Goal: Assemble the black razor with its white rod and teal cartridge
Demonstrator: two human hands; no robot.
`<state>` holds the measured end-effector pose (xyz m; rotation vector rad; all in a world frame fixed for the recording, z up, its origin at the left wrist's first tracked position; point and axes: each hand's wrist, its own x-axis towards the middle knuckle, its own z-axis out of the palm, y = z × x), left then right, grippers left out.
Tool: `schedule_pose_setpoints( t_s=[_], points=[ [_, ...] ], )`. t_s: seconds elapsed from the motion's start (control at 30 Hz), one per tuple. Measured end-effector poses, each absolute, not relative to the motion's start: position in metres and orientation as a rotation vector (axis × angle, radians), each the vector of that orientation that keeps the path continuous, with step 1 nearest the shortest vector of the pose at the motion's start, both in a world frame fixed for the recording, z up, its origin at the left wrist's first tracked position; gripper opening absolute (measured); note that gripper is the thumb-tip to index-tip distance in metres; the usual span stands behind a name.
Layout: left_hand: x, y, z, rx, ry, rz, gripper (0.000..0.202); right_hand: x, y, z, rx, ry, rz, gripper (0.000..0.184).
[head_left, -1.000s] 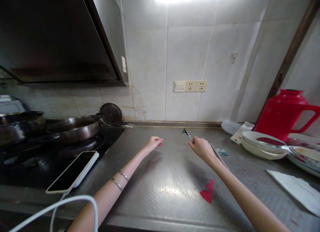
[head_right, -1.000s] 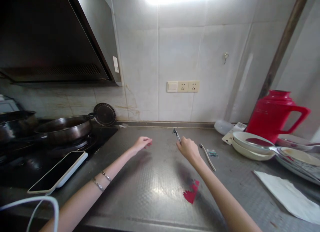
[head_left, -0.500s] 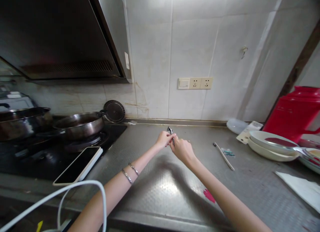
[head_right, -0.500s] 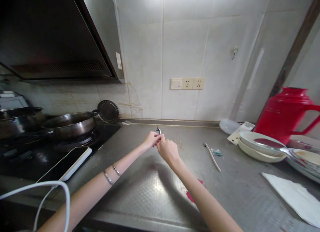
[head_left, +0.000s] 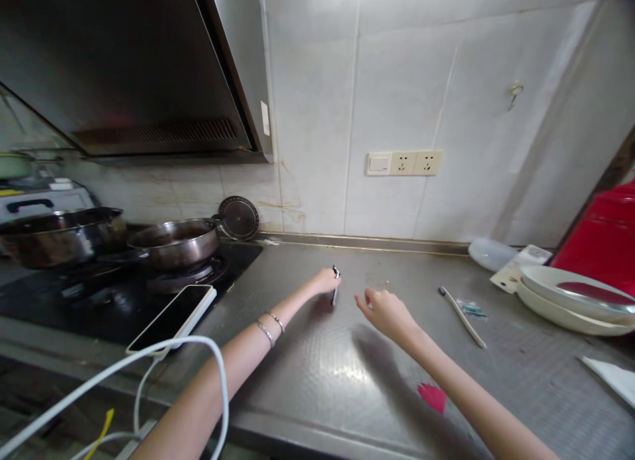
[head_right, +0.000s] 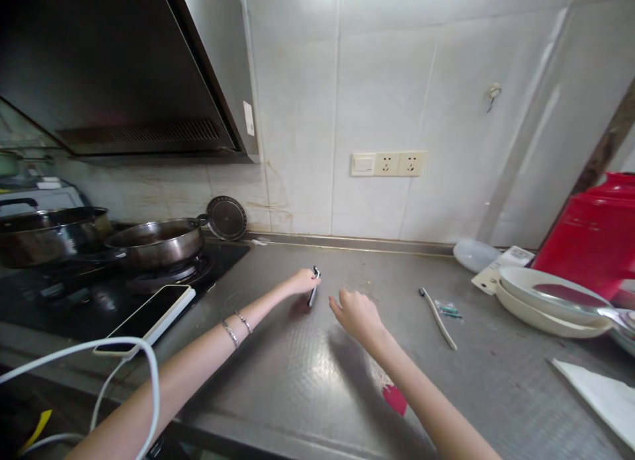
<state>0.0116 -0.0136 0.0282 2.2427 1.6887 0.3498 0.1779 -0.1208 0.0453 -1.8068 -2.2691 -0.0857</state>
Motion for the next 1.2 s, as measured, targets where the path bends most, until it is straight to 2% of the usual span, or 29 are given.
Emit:
schedule_pose_setpoints(
  t_s=[0.3, 0.53, 1.07, 1.2],
  points=[
    [0.027, 0.004, 0.021, 2.266, 1.779, 0.166, 0.034, 0.214, -0.117, 0.033, -1.864, -2.211, -0.011, 0.044],
    [0.037, 0.001, 0.021, 2.285, 1.878, 0.12, 0.038, 0.227, -0.114, 0.024, -1.857, -2.219, 0.012, 0.037],
    [0.039, -0.006, 0.014, 2.342, 1.938, 0.154, 0.036, 0.259, -0.111, 0.019, -1.892, -2.182, 0.005, 0.038],
    [0.037, -0.009, 0.016, 2.337, 1.928, 0.225, 0.041, 0.273, -0.111, 0.024, -1.901, -2.177, -0.023, 0.037]
  ],
)
